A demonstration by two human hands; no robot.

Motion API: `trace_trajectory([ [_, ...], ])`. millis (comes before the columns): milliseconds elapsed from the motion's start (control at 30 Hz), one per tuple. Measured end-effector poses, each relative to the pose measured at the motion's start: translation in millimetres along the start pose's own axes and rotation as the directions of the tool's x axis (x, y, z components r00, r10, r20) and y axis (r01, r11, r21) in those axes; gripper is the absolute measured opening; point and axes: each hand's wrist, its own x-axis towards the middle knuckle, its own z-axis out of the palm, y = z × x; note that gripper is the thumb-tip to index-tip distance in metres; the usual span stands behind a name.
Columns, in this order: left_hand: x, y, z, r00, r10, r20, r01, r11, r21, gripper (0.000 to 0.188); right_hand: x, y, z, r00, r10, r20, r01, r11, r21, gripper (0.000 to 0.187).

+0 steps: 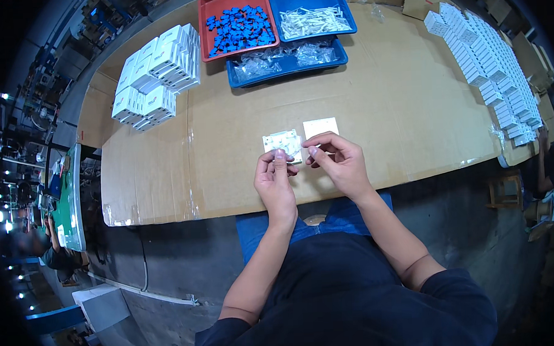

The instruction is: Assembling components into a small cardboard box, including placing an adhesive strip and electronic parts.

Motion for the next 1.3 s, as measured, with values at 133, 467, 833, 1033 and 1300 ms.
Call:
trace_trajectory([
  [133,-1,-1,-1,0.998,0.062,-0.005,-0.062,0.997,0.051,0.019,0,-3,3,0.998,-0.064,0.014,0.064,0.998,-0.027,0.018],
  [467,-1,-2,1,0.994,0.098,0.038,-0.100,0.992,0.072,0.019,3,6,6,0.933,0.352,0.072,-0.351,0.850,0.394,0.025],
  [833,-1,1,-4,0.988,0.149,0.031,-0.151,0.984,0.096,0.015,3,20,7,0.893,0.415,0.173,-0.441,0.732,0.520,0.011],
  [1033,3,-5,-4,0.982,0.187,0.008,-0.187,0.975,0.122,0.014,4,23,10,0.959,0.281,0.034,-0.279,0.920,0.275,0.007],
  [1300,2,-2,-6,0.984,0.150,0.096,-0.165,0.971,0.174,0.015,5,17,4,0.972,0.214,0.093,-0.231,0.944,0.236,0.016],
])
